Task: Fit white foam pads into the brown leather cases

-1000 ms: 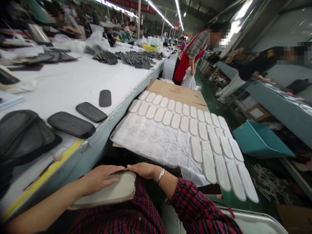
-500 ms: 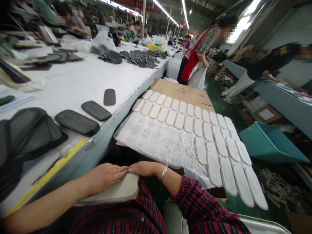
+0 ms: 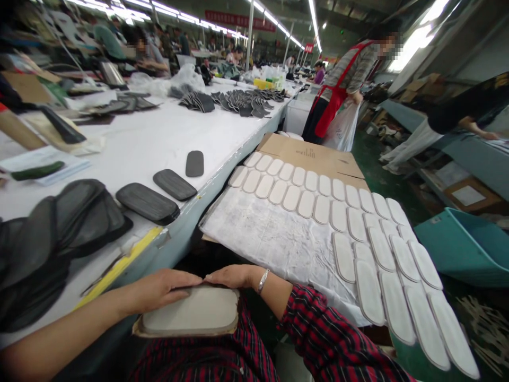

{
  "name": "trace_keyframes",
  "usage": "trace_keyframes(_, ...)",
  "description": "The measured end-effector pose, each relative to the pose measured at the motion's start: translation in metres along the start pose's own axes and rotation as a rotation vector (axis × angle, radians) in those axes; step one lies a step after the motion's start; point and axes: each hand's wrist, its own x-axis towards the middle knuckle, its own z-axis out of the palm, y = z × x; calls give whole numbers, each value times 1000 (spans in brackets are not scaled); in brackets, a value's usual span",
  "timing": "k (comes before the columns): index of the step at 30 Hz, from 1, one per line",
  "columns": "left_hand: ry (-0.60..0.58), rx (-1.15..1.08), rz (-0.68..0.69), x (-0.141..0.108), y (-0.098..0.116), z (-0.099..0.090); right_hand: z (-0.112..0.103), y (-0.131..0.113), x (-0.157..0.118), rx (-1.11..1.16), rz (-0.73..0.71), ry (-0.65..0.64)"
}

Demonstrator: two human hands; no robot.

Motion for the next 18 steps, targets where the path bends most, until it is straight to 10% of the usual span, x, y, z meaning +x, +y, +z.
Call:
trace_keyframes(7, 13, 183, 122, 0, -4, 11, 0, -7, -1, -172, -85, -82)
trace_keyframes(18, 85, -85, -78, -28, -16, 2, 3, -21, 2, -321, -140, 36)
